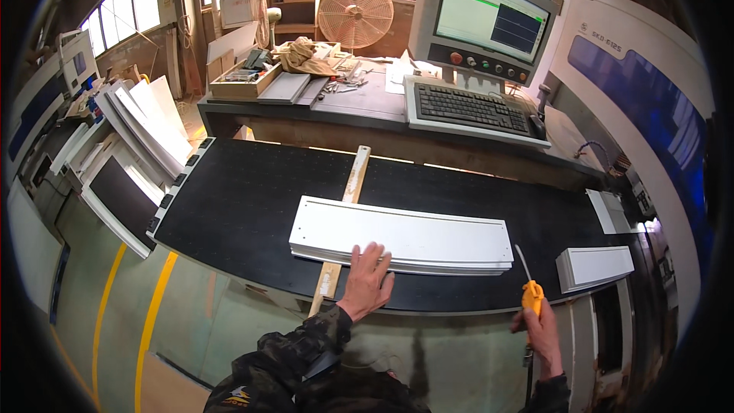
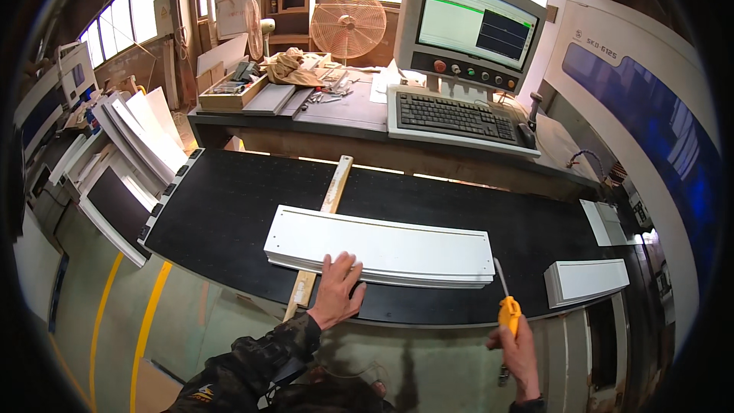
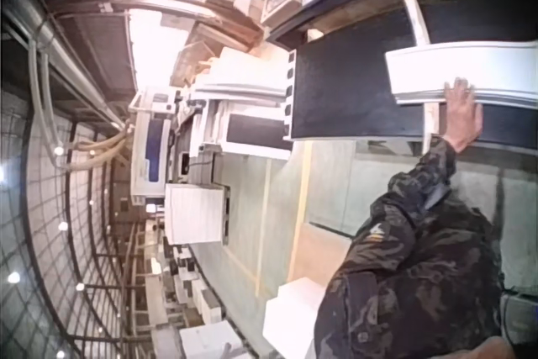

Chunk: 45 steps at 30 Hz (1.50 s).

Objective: Feeding white furniture panels into an edge-banding machine and trimming excess material with a utility knife.

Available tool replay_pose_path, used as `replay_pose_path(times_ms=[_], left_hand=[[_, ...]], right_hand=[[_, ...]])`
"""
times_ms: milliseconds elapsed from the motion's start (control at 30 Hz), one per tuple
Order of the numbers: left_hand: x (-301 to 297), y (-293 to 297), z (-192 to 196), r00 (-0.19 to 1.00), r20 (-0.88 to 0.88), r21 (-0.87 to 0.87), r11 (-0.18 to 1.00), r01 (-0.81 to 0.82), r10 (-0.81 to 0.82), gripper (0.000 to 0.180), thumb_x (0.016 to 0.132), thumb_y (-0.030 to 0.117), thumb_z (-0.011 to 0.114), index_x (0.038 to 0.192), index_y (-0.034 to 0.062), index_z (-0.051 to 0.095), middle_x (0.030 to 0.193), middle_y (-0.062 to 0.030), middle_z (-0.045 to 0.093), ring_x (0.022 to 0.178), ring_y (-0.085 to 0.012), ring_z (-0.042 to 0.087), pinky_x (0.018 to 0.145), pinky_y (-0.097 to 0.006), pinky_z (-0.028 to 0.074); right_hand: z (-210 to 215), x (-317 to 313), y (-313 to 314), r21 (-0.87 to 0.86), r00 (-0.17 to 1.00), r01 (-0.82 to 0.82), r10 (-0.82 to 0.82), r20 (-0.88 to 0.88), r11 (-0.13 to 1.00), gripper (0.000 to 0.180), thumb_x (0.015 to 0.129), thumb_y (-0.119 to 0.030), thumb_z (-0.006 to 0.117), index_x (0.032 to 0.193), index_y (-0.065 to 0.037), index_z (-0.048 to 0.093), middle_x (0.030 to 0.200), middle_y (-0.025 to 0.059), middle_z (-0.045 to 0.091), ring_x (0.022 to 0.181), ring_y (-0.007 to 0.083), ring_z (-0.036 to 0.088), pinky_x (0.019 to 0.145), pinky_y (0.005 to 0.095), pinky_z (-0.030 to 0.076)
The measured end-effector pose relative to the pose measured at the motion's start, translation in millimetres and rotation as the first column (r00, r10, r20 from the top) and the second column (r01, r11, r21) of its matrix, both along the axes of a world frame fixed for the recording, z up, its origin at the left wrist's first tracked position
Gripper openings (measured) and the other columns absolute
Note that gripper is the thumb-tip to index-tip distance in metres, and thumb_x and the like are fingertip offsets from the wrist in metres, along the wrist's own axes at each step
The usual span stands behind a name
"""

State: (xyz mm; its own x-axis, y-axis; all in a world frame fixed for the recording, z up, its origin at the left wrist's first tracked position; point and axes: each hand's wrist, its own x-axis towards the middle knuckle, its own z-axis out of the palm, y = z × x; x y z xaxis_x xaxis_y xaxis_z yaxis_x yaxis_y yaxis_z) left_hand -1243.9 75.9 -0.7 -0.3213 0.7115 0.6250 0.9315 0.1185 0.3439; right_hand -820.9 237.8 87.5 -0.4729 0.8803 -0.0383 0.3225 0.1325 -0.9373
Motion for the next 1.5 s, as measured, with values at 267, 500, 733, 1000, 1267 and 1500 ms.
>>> replay_pose_path(times_ms=[267,500,733,1000,1267,1500], left_hand=[[5.6,-130.1,-9.7,0.821,0.276,-0.025,0.850,0.526,-0.500,0.025,0.099,0.024,0.082,0.081,0.0078,0.077,0.085,-0.0075,0.077,0.076,-0.0302,0.076,0.067,-0.042,0.063],[-14.0,-225.1,-30.0,0.806,0.502,-0.194,0.868,0.457,-0.313,0.040,0.107,0.038,0.074,0.079,0.0098,0.072,0.085,-0.0114,0.073,0.076,-0.0365,0.073,0.066,-0.046,0.060],[-14.2,-247.5,-55.2,0.843,0.458,-0.137,0.915,0.379,-0.281,0.049,0.111,0.037,0.069,0.075,0.0046,0.066,0.080,-0.0141,0.069,0.074,-0.0384,0.070,0.066,-0.047,0.057],[8.6,-196.9,-55.8,0.703,0.567,-0.083,0.820,0.567,-0.429,0.054,0.114,0.041,0.064,0.075,0.0029,0.065,0.076,-0.0180,0.069,0.074,-0.0432,0.069,0.067,-0.052,0.055],[90.3,-91.1,-38.8,0.715,0.587,-0.149,0.818,0.556,-0.380,0.020,0.107,0.029,0.077,0.108,0.0108,0.084,0.087,-0.0134,0.078,0.082,-0.0368,0.077,0.073,-0.046,0.062],[251.2,76.7,-13.5,0.700,0.427,-0.125,0.729,0.673,-0.573,0.025,0.109,0.025,0.071,0.119,0.0052,0.083,0.101,-0.0118,0.080,0.099,-0.0335,0.077,0.085,-0.044,0.063]], right_hand=[[5.3,-225.2,-110.9,-0.123,0.824,-0.536,0.486,-0.291,0.835,0.031,0.112,-0.014,0.069,0.139,0.001,0.065,0.125,0.0069,0.077,0.111,0.0124,0.072,0.103,0.0300,0.056],[-36.9,-362.9,-172.7,-0.185,0.707,-0.708,0.687,-0.169,0.682,0.028,0.104,-0.014,0.080,0.128,-0.002,0.072,0.110,0.0042,0.074,0.101,0.0124,0.066,0.090,0.0303,0.054],[-108.4,-385.6,-179.8,0.421,0.731,-0.663,0.656,0.187,0.619,0.032,0.085,-0.011,0.090,0.113,-0.002,0.077,0.113,0.0177,0.072,0.105,0.0390,0.069,0.091,0.0470,0.056],[-88.7,-282.8,-139.9,0.307,0.848,-0.529,0.512,0.141,0.791,0.033,0.085,-0.012,0.091,0.113,0.001,0.080,0.111,0.0159,0.074,0.100,0.0312,0.075,0.086,0.0385,0.061],[-98.6,-69.8,-13.4,0.173,0.968,-0.245,0.229,0.106,0.954,0.022,0.103,-0.021,0.079,0.110,-0.001,0.080,0.112,0.0131,0.078,0.100,0.0288,0.076,0.083,0.0372,0.060],[-121.2,204.1,90.2,0.156,0.960,0.259,-0.272,0.068,0.953,0.046,0.111,-0.031,0.071,0.076,-0.001,0.074,0.075,0.0043,0.072,0.071,0.0170,0.062,0.066,0.0327,0.049]])
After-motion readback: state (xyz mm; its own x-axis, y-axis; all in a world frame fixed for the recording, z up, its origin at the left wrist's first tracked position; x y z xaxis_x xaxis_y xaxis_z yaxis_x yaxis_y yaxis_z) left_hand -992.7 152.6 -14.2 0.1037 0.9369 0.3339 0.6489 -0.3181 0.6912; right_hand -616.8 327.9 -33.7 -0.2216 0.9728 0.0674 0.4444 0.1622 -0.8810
